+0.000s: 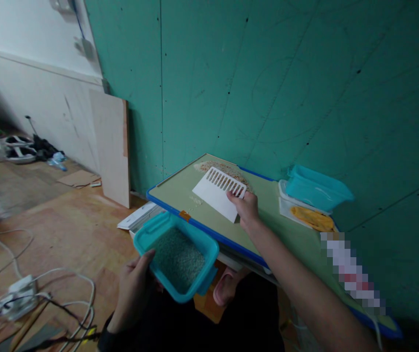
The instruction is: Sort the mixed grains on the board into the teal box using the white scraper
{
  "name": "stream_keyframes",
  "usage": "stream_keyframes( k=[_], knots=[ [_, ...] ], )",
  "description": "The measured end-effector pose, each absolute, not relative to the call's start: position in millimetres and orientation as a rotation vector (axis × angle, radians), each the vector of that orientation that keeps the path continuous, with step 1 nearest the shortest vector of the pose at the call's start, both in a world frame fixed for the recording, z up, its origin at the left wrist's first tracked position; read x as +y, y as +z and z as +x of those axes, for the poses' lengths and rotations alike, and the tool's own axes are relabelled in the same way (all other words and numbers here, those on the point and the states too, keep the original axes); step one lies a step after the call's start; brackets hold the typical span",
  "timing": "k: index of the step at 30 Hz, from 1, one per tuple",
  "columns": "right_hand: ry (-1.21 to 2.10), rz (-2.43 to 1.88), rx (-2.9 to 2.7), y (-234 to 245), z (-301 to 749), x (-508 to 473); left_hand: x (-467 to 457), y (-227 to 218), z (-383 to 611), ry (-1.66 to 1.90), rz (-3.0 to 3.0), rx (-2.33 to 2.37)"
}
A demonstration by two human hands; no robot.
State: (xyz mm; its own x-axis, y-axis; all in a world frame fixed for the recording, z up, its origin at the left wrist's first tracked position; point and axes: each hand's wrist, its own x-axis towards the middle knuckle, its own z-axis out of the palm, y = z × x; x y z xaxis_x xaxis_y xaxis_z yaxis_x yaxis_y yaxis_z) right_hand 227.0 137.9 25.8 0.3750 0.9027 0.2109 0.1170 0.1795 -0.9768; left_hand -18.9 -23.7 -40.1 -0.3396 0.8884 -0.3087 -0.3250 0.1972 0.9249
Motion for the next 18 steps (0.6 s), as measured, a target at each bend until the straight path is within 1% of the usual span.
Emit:
stream_keyframes(
  k=[9,13,18],
  knots=[
    [1.038,-1.227,-1.003,31,218,125,-20,-39,-20,1.366,0.620,1.417],
    [1.185,-1.227,-0.926,33,213,107,-23,-32,-14,1.452,0.546,1.377],
    [1.227,-1.209,-0.885,36,212,93,-25,-23,-7,1.447,0.628,1.388]
  ],
)
